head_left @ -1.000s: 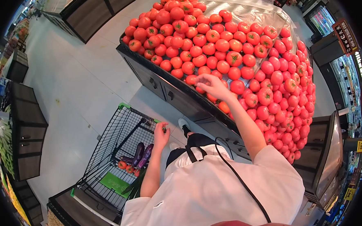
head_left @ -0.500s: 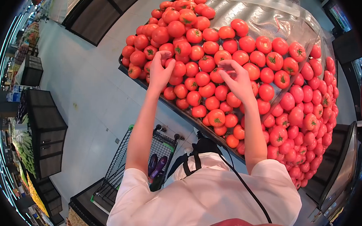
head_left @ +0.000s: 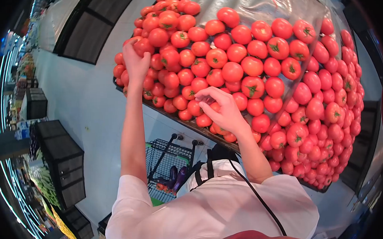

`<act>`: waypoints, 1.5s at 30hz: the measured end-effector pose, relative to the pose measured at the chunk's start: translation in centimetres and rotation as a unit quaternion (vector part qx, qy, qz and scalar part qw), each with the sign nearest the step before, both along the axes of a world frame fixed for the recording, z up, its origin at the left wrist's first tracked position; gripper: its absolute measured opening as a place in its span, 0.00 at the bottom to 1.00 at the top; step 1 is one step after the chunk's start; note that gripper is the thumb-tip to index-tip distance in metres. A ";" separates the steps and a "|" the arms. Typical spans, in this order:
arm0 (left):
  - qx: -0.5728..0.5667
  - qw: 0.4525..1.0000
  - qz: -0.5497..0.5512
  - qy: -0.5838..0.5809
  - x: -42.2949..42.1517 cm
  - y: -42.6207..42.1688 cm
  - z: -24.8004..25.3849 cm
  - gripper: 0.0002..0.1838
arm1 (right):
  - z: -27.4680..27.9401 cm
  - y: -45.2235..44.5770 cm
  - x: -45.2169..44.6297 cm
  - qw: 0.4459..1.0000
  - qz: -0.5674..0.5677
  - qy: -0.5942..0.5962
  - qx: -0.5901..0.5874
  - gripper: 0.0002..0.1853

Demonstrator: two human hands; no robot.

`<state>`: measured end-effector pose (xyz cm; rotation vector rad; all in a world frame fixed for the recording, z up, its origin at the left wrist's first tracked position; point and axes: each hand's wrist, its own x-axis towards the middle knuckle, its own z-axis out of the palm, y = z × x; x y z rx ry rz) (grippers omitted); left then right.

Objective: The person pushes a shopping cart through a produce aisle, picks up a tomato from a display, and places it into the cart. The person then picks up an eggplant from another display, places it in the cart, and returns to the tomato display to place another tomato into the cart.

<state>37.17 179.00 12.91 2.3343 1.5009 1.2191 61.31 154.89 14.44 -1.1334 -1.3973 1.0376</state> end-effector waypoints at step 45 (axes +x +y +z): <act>-0.483 0.702 -0.262 -0.453 12.0 -15.9 -4.8 0.30 | -4.7 -9.9 7.0 0.978 -0.094 0.087 -0.163 0.11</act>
